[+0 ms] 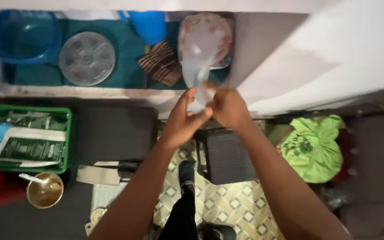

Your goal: The person removes a pizza from an oven using a cleaver as a spatula, slices it on a board with a roller cutter, adds sauce from a bottle, and places the pizza into a cardboard box which is then taped and placed in a plastic bag.

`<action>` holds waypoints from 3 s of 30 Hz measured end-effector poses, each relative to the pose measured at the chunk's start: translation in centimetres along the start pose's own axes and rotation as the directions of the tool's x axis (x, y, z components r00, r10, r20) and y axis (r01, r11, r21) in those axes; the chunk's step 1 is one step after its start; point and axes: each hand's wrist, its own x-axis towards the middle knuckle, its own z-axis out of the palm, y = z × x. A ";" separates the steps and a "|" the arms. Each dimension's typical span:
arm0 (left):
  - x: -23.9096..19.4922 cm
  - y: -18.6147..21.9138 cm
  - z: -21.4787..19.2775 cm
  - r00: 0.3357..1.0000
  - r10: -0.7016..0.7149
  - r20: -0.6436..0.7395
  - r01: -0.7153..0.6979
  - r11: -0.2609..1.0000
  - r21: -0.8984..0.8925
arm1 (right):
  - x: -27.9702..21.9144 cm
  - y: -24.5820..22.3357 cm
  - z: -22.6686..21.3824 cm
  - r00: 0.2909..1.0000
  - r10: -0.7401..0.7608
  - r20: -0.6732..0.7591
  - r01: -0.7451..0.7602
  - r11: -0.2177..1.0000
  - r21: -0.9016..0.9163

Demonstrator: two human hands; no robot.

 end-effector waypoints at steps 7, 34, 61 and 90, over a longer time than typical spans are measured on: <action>-0.1 -1.9 9.3 0.676 -0.703 0.223 0.731 0.599 -0.327 | -15.8 -8.1 -8.6 0.916 0.322 0.240 -0.115 0.782 -0.612; -28.8 36.2 45.3 0.369 0.831 0.416 -0.748 0.531 -0.399 | -66.1 -4.5 -29.4 0.163 0.593 -0.788 0.199 0.763 0.615; -26.8 38.8 67.7 -0.290 0.886 0.362 -0.178 0.322 -0.930 | -77.1 0.4 -34.9 -0.228 0.844 -0.486 0.261 0.534 0.804; -23.2 38.1 63.8 0.202 0.100 0.974 -0.370 0.929 -0.019 | -71.7 1.5 -40.3 0.153 0.765 -0.625 -0.972 0.230 0.044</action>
